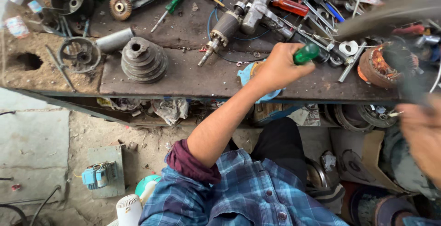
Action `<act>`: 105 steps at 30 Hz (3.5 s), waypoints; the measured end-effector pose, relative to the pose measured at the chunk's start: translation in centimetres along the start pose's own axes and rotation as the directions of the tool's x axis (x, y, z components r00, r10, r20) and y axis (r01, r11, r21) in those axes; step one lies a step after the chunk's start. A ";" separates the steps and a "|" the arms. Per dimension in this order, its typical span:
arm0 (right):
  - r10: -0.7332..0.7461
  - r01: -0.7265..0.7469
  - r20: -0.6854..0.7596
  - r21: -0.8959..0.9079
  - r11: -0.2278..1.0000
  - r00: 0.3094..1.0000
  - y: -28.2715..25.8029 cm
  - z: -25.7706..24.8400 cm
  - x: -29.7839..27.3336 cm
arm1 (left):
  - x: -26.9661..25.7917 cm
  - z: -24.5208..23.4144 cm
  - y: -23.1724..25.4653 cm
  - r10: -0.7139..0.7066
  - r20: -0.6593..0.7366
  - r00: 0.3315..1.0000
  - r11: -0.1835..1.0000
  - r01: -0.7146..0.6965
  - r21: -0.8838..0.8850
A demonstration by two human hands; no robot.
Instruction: The person uses a screwdriver and hammer to disassemble a small electric motor on a cluttered workbench. They repeatedly tap the screwdriver to loosen components and then use a thin metal rod to scrape the interior of the motor housing.
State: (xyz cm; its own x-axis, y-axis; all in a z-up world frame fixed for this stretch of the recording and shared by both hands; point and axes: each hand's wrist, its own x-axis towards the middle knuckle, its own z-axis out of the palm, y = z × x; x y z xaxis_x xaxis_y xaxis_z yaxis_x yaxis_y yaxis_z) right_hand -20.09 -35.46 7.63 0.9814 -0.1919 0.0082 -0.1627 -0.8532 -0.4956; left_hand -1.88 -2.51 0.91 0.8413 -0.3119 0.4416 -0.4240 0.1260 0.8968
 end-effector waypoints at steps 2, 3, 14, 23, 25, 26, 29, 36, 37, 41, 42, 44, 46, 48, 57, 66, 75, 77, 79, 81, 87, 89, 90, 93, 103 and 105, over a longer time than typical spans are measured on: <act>-0.030 0.030 -0.006 0.010 1.000 1.000 -0.7 0.8 0.9 | 0.0 -0.3 0.2 0.040 -0.032 0.999 0.999 -0.039 0.037; -0.031 0.032 -0.016 0.028 0.999 0.999 -1.3 0.7 1.1 | 0.1 -0.1 0.3 0.058 -0.042 0.997 0.998 -0.056 0.031; 0.054 -0.042 -0.010 0.502 0.864 0.998 -5.4 1.7 -1.9 | 0.1 1.5 0.4 0.133 0.003 0.991 0.948 -0.128 0.292; 0.070 -0.082 0.049 0.344 0.935 0.996 -3.6 7.1 3.3 | -5.1 0.2 2.1 0.514 0.133 0.848 0.682 -0.498 0.536; 0.027 -0.024 -0.025 0.116 0.993 0.999 -3.3 7.9 4.4 | -6.7 -2.9 2.6 0.554 0.138 0.821 0.645 -0.528 0.552; -0.011 0.011 -0.067 0.003 1.000 0.998 -3.6 8.3 5.8 | -7.4 -4.6 3.0 0.555 0.036 0.831 0.667 -0.470 0.578; -0.309 0.255 -0.120 -0.333 0.908 0.943 -3.7 8.8 8.5 | -9.4 -7.8 2.8 0.516 -0.244 0.821 0.625 -0.165 0.763; -0.686 0.512 -0.097 -0.592 0.622 0.722 -1.8 7.4 12.2 | -10.4 -9.2 0.0 0.527 -0.107 0.843 0.452 -0.172 0.875; -0.700 0.526 -0.104 -0.586 0.617 0.706 -1.7 7.8 12.5 | -10.2 -9.4 -0.1 0.557 -0.134 0.819 0.440 -0.154 0.885; -0.711 0.590 -0.184 -0.440 0.677 0.678 -2.9 10.3 13.2 | -10.1 -9.6 0.0 0.562 -0.148 0.814 0.433 -0.137 0.891; -0.704 0.587 -0.202 -0.425 0.689 0.681 -3.7 11.0 13.6 | -10.0 -9.7 0.0 0.562 -0.152 0.813 0.434 -0.133 0.891; -0.680 0.573 -0.241 -0.390 0.721 0.692 -5.8 12.9 14.5 | -10.0 -9.6 0.0 0.556 -0.154 0.817 0.436 -0.129 0.891; -0.714 0.602 -0.258 -0.398 0.693 0.651 -8.3 14.5 15.8 | -10.4 -9.4 0.2 0.560 -0.151 0.815 0.427 -0.128 0.895; -0.732 0.574 -0.245 -0.484 0.661 0.636 -10.8 15.7 17.2 | -9.9 -9.5 0.4 0.580 -0.148 0.801 0.409 -0.129 0.903; -0.709 0.631 -0.387 -0.328 0.703 0.589 -14.6 17.1 17.0 | -10.0 -8.9 1.4 0.609 -0.171 0.775 0.396 -0.111 0.911; -0.540 0.546 -0.644 -0.219 0.808 0.542 -11.5 16.7 12.4 | -10.5 -8.4 0.9 0.619 -0.127 0.775 0.347 -0.125 0.929; -0.541 0.744 -0.534 0.299 0.597 0.649 -12.9 18.2 2.3 | -10.6 -6.5 2.7 0.724 -0.035 0.688 0.218 -0.181 0.959; -0.528 0.627 -0.356 0.568 0.533 0.771 -11.9 18.6 -0.7 | -10.8 -3.2 3.1 0.768 -0.079 0.635 0.257 -0.193 0.947; -0.504 0.556 -0.289 0.636 0.534 0.814 -10.5 18.5 -2.7 | -12.4 0.1 3.9 0.681 0.040 0.731 0.238 -0.272 0.932; -0.464 0.585 -0.359 0.542 0.603 0.810 -9.1 18.6 -3.7 | -13.1 2.7 4.7 0.611 0.142 0.779 0.243 -0.355 0.903; -0.111 0.191 -0.156 0.783 0.591 0.981 -3.5 21.1 -4.5 | -13.4 4.3 7.3 0.363 0.352 0.862 0.299 -0.466 0.833; 0.029 0.045 -0.064 0.895 0.444 0.998 -1.2 21.3 -4.1 | -13.6 3.7 8.3 0.289 0.370 0.883 0.541 -0.470 0.697; 0.086 -0.021 -0.011 0.932 0.361 0.996 0.0 21.1 -3.3 | -13.5 3.1 8.6 0.259 0.382 0.887 0.648 -0.453 0.613; 0.132 -0.026 0.000 0.981 0.194 0.991 3.5 19.9 -3.3 | -13.8 -0.3 8.3 0.381 0.072 0.922 0.632 -0.316 0.708; -0.039 -0.091 0.108 0.948 0.306 0.993 5.4 16.9 -4.1 | -6.0 -6.5 0.0 -0.102 -0.581 0.808 0.902 0.321 0.289; -0.024 -0.092 0.109 0.922 0.375 0.994 4.3 18.4 -3.7 | -5.2 -6.0 -0.9 -0.064 -0.528 0.847 0.749 0.391 0.535</act>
State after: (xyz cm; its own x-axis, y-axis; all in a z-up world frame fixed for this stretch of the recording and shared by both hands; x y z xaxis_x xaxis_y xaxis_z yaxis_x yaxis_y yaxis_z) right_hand -22.50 -29.50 -10.56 0.9903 -0.1169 -0.0748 -0.0574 0.1454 -0.9877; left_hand -3.85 4.68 -2.00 0.9168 0.2253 0.3299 -0.1682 -0.5315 0.8302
